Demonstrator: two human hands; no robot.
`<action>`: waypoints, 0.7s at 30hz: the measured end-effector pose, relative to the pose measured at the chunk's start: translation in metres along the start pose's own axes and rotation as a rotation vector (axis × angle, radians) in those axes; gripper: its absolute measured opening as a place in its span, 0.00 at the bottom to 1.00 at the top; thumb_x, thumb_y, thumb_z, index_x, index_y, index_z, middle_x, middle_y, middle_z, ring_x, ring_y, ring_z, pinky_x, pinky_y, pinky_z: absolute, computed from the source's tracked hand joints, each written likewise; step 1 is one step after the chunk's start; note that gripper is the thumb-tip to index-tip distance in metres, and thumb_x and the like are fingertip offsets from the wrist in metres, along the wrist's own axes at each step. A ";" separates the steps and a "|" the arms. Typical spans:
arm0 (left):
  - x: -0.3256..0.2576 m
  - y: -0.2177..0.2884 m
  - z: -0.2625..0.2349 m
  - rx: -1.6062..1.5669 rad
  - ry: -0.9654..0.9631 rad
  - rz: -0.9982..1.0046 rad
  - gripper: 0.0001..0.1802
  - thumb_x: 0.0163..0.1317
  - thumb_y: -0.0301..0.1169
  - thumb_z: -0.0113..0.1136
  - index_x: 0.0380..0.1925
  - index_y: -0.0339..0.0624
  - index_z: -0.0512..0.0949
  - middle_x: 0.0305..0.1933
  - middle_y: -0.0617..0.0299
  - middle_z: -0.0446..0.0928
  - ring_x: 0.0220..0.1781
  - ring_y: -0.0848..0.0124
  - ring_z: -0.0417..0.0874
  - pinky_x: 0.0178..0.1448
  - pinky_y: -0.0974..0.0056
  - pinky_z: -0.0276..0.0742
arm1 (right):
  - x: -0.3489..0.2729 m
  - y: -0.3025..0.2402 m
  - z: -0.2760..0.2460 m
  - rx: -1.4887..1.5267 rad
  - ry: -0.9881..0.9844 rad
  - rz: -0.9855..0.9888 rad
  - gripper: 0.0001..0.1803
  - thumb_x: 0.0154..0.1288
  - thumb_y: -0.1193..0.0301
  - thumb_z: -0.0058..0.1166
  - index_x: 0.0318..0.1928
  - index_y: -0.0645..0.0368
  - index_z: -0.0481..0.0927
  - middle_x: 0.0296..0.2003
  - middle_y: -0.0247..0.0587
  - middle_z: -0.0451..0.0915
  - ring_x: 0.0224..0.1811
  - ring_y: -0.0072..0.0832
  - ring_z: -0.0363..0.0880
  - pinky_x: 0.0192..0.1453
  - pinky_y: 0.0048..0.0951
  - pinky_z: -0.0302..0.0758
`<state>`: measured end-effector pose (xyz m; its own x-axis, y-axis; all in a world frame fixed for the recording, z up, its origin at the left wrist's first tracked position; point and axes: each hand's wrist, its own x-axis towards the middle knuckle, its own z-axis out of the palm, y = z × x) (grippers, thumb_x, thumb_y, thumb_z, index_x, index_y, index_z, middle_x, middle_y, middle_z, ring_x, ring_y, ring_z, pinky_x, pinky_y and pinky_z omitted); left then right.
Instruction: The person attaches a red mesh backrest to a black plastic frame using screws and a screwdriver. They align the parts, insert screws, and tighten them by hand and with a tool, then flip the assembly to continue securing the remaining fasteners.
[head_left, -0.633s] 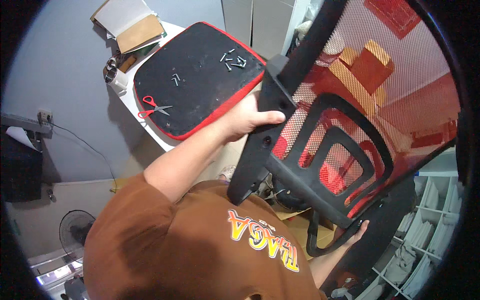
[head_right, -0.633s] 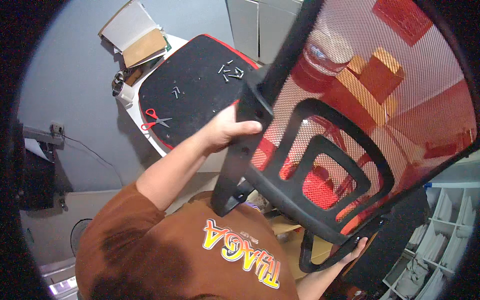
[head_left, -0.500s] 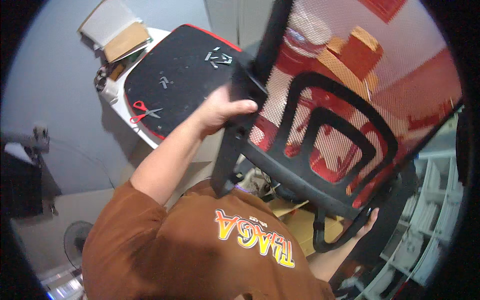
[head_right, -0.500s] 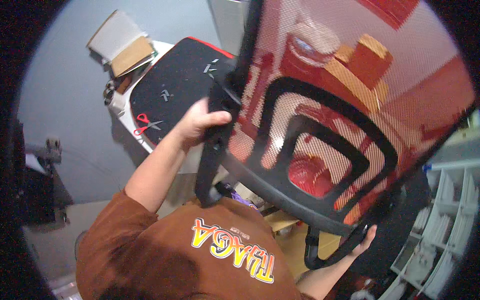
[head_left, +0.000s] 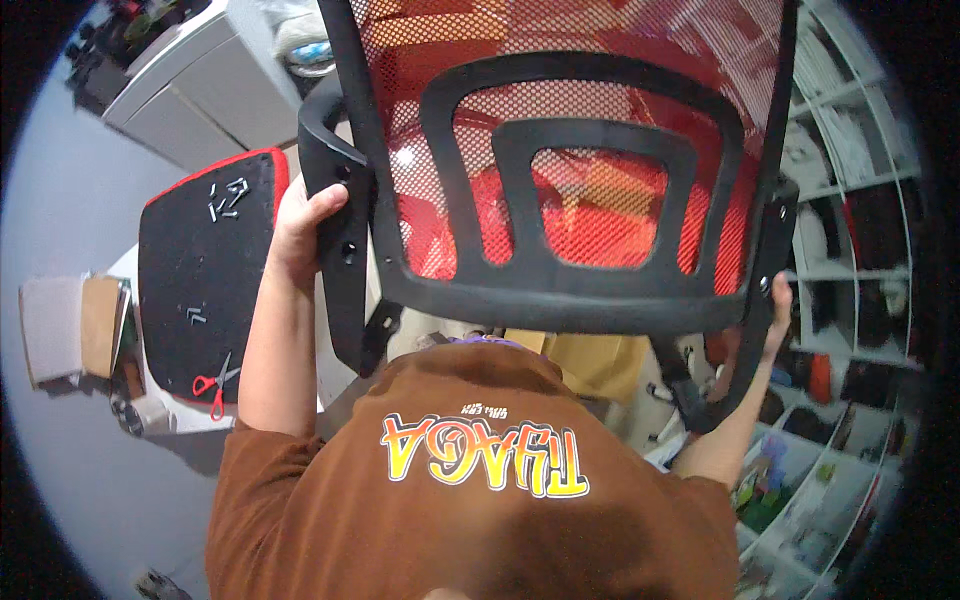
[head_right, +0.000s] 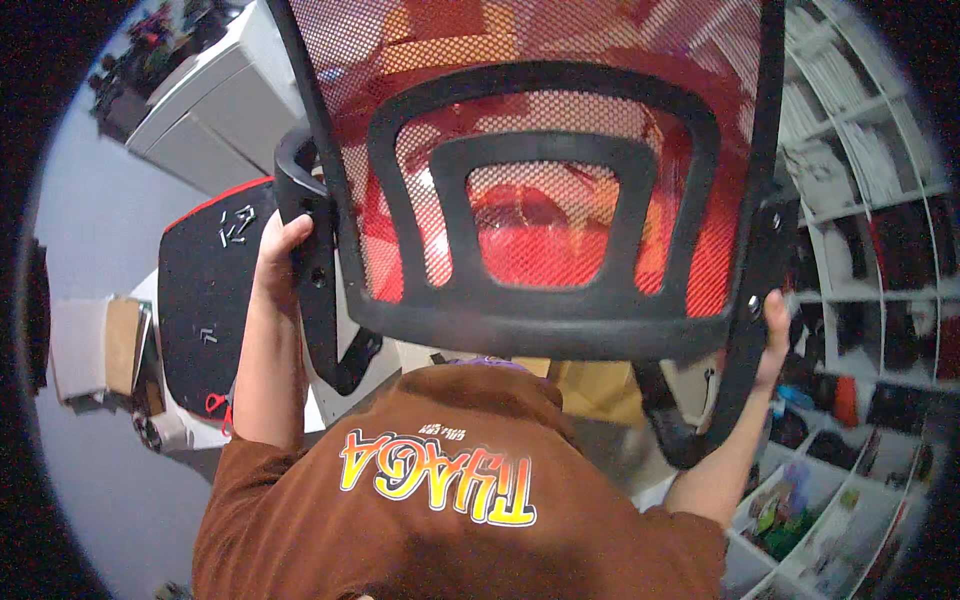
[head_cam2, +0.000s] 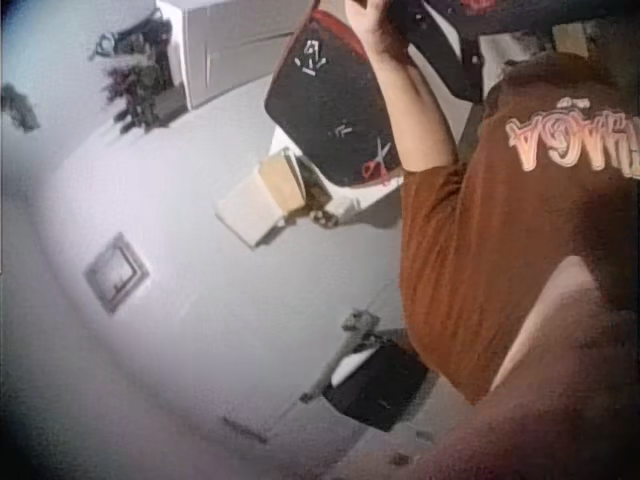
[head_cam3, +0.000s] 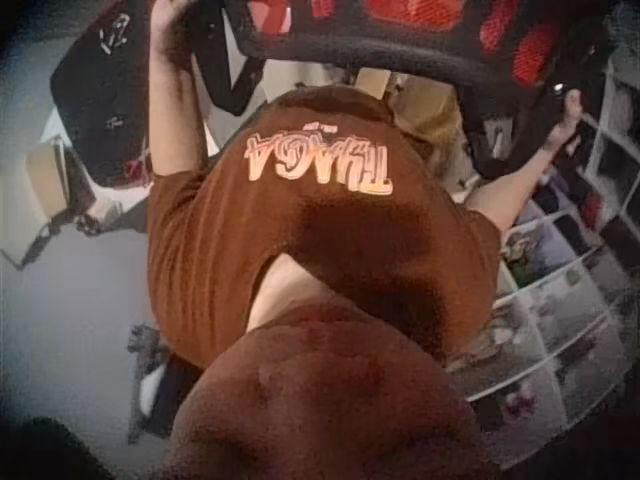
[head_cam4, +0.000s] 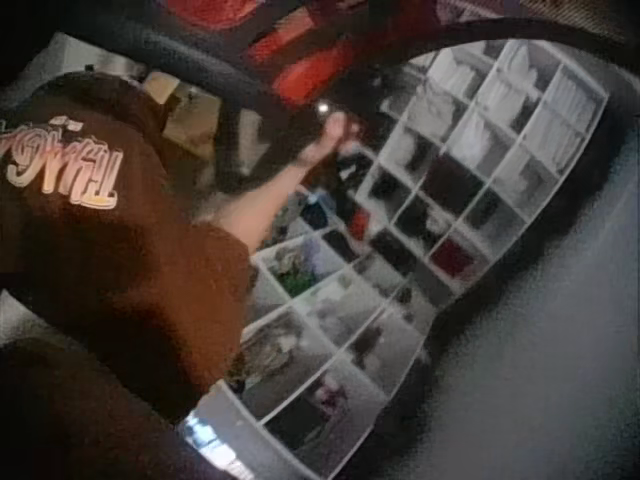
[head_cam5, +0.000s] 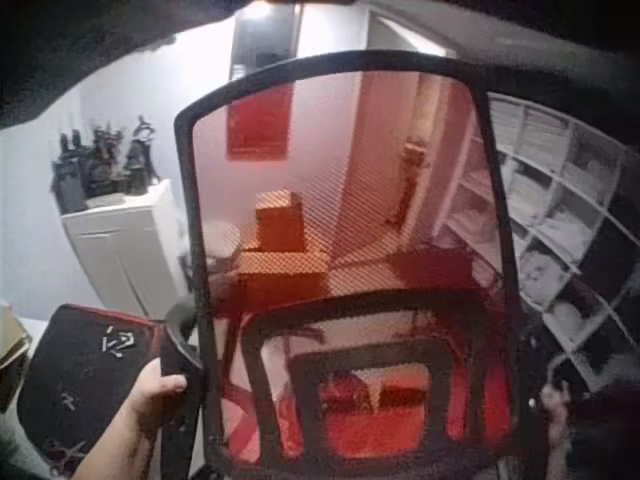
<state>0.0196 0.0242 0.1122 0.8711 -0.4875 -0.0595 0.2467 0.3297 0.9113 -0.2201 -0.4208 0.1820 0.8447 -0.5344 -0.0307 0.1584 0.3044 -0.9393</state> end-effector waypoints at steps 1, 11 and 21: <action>0.003 0.001 0.004 -0.048 -0.022 0.036 0.34 0.47 0.36 0.64 0.53 0.31 0.66 0.49 0.52 0.73 0.45 0.64 0.80 0.47 0.62 0.80 | -0.006 -0.015 -0.005 -0.073 0.037 0.021 0.21 0.66 0.57 0.44 0.46 0.64 0.75 0.32 0.43 0.81 0.23 0.30 0.81 0.26 0.32 0.80; 0.049 -0.029 -0.049 -0.038 0.044 0.120 0.24 0.54 0.34 0.60 0.49 0.37 0.67 0.37 0.52 0.78 0.33 0.64 0.81 0.36 0.62 0.81 | -0.022 -0.169 0.123 -1.430 -0.004 0.027 0.19 0.51 0.58 0.59 0.33 0.63 0.77 0.25 0.32 0.76 0.23 0.21 0.73 0.30 0.26 0.70; -0.029 -0.065 -0.049 -0.053 0.132 0.131 0.37 0.45 0.28 0.68 0.54 0.37 0.61 0.45 0.57 0.74 0.47 0.67 0.77 0.53 0.63 0.74 | -0.037 -0.111 0.209 -2.335 -0.671 -0.049 0.17 0.35 0.68 0.64 0.28 0.66 0.79 0.27 0.54 0.77 0.33 0.46 0.78 0.40 0.39 0.74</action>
<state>-0.0007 0.0566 0.0350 0.9445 -0.3286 0.0018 0.1469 0.4271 0.8922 -0.1623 -0.2695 0.3585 0.9122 -0.1555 -0.3791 -0.0095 -0.9330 0.3597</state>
